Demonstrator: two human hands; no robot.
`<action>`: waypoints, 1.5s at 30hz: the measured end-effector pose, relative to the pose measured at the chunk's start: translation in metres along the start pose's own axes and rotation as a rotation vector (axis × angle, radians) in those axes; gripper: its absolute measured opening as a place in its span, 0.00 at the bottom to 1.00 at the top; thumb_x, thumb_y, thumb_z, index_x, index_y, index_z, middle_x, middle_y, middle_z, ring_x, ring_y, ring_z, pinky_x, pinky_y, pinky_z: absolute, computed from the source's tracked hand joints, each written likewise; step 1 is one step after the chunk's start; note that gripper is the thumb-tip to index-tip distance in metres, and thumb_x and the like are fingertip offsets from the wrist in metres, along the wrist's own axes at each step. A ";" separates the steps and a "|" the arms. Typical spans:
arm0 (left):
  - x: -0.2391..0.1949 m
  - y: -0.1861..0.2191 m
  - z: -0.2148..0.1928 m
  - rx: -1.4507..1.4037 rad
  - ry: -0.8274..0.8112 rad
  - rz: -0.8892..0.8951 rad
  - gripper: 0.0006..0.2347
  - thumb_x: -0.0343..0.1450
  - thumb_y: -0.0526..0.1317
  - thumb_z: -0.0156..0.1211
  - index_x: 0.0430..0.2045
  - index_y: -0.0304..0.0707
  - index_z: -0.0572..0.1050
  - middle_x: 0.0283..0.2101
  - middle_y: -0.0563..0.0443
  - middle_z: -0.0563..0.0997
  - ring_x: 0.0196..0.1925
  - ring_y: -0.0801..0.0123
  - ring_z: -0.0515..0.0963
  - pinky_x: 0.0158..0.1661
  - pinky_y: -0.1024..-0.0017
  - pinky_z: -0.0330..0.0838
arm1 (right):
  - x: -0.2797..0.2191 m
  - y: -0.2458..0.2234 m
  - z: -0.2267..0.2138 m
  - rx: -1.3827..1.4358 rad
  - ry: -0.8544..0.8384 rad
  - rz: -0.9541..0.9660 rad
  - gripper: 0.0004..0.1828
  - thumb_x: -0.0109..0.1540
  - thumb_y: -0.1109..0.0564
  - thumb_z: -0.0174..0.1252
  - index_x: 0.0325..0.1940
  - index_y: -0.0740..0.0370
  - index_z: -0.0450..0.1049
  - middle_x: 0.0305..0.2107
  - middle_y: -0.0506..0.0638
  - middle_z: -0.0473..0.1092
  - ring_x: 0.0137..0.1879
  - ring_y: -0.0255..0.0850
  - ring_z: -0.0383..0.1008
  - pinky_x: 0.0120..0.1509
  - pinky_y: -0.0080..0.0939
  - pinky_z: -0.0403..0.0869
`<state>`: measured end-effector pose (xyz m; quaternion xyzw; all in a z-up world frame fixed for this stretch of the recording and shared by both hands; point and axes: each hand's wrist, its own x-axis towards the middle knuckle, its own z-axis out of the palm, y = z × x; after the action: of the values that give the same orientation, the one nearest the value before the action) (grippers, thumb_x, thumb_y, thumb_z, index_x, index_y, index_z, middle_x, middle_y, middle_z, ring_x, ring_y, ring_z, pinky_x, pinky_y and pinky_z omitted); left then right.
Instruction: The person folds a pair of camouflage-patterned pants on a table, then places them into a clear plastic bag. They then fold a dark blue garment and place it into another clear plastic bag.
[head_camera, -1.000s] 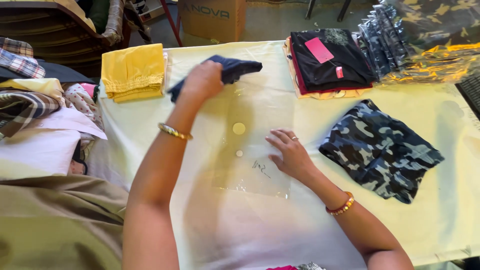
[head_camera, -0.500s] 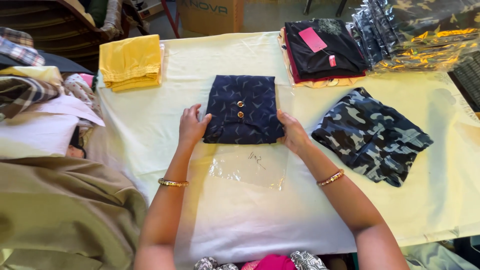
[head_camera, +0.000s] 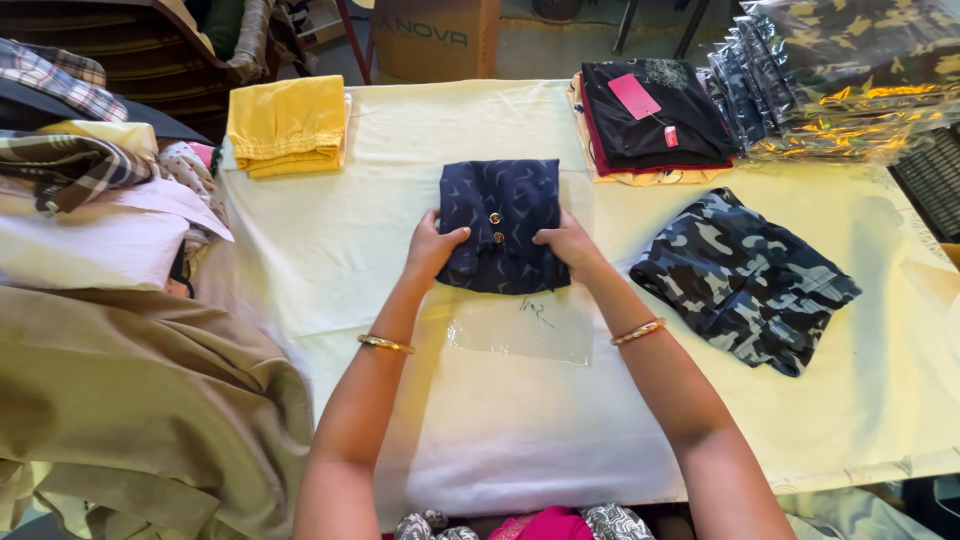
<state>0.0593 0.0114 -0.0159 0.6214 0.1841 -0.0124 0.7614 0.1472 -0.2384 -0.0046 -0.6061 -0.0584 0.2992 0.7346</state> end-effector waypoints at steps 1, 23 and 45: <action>0.001 -0.002 0.008 0.195 0.115 0.200 0.27 0.62 0.43 0.72 0.54 0.32 0.71 0.37 0.50 0.85 0.35 0.68 0.86 0.33 0.68 0.78 | 0.004 0.003 0.004 -0.234 0.044 -0.160 0.34 0.57 0.59 0.61 0.68 0.66 0.66 0.52 0.58 0.74 0.57 0.50 0.75 0.62 0.46 0.74; -0.107 0.040 0.053 1.342 -0.438 0.610 0.43 0.61 0.53 0.76 0.71 0.57 0.56 0.76 0.44 0.53 0.77 0.43 0.43 0.65 0.38 0.40 | -0.112 -0.109 -0.009 -1.075 0.419 -0.670 0.44 0.56 0.66 0.65 0.76 0.56 0.60 0.61 0.65 0.69 0.66 0.60 0.69 0.68 0.47 0.68; -0.017 0.016 0.043 1.495 -0.301 0.476 0.30 0.73 0.63 0.48 0.72 0.68 0.54 0.79 0.54 0.42 0.80 0.52 0.33 0.65 0.23 0.27 | -0.162 -0.075 -0.066 -1.101 0.344 -0.586 0.42 0.55 0.66 0.64 0.74 0.57 0.62 0.58 0.67 0.70 0.64 0.61 0.70 0.65 0.47 0.70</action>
<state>0.0590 -0.0293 0.0107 0.9817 -0.1153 -0.0532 0.1420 0.0727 -0.3837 0.0930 -0.8925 -0.2478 -0.0886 0.3663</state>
